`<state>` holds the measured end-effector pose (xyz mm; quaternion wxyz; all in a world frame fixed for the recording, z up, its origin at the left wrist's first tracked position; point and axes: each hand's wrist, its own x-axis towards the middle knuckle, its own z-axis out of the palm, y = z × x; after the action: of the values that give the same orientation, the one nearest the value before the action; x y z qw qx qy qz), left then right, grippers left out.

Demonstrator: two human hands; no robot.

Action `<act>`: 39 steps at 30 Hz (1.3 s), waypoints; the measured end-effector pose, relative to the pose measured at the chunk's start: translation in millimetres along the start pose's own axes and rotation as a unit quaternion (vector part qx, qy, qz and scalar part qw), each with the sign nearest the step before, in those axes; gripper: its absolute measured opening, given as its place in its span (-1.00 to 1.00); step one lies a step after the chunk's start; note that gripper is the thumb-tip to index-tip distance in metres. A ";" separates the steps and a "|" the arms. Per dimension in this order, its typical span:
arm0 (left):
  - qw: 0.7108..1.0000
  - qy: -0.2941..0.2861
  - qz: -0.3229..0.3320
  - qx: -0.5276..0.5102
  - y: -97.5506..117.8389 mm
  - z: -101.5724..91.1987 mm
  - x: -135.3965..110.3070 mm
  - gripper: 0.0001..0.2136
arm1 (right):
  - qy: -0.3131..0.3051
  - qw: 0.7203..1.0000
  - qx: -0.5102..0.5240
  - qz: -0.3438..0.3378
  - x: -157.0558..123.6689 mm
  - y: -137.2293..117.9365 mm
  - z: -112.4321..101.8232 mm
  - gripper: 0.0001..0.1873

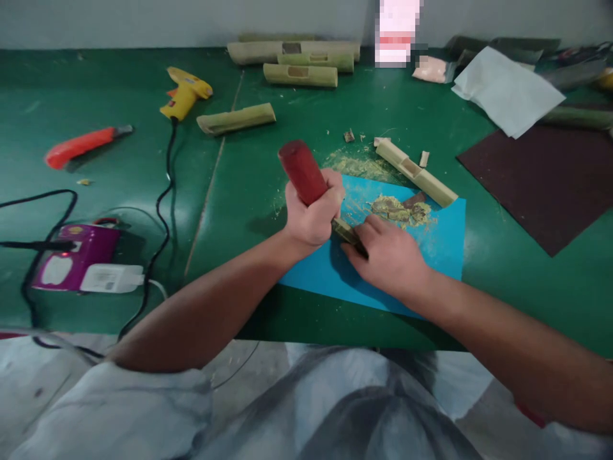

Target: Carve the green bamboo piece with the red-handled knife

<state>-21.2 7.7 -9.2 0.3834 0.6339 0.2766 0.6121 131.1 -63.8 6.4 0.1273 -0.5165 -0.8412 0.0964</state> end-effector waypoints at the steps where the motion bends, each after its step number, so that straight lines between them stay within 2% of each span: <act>1: 1.000 0.005 -0.008 -0.006 0.1 0.3 -0.4 -0.55 | -0.005 1.000 0.005 0.001 0.3 0.4 0.0 -0.74; 6: 0.998 0.058 -0.012 -0.034 0.1 5.5 2.6 -0.62 | 0.012 1.000 0.008 0.010 0.5 1.7 1.2 -0.75; 14: 1.000 0.024 -0.009 -0.004 0.6 6.8 2.2 -0.61 | 0.010 1.000 0.011 0.009 0.1 1.2 1.7 -0.74; 20: 0.999 0.030 0.012 0.042 -0.5 3.8 1.5 -0.61 | -0.002 1.000 0.012 0.003 -0.3 0.4 -1.5 -0.73; 25: 1.000 0.027 -0.011 0.012 0.8 2.8 -0.1 -0.59 | -0.003 1.000 0.025 -0.001 -0.2 -0.5 -0.9 -0.75; 27: 0.999 0.031 -0.024 0.003 0.4 3.3 -0.2 -0.57 | -0.010 1.000 0.025 0.009 0.0 -0.6 -1.1 -0.75; 31: 0.997 0.077 -0.020 -0.017 -1.5 5.3 1.1 -0.58 | -0.013 1.000 0.015 0.019 0.0 -1.2 -2.8 -0.74; 35: 0.998 0.040 -0.042 -0.007 0.0 7.1 0.4 -0.62 | -0.016 1.000 0.009 0.019 0.0 -1.8 -3.1 -0.73; 39: 0.999 0.027 -0.028 -0.002 1.8 7.9 -0.3 -0.63 | -0.011 1.000 -0.004 0.014 -0.4 -1.6 -1.8 -0.74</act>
<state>-13.6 5.3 -7.5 0.3943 0.6079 0.3034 0.6187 130.5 -64.8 8.6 0.1147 -0.5281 -0.8354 0.1001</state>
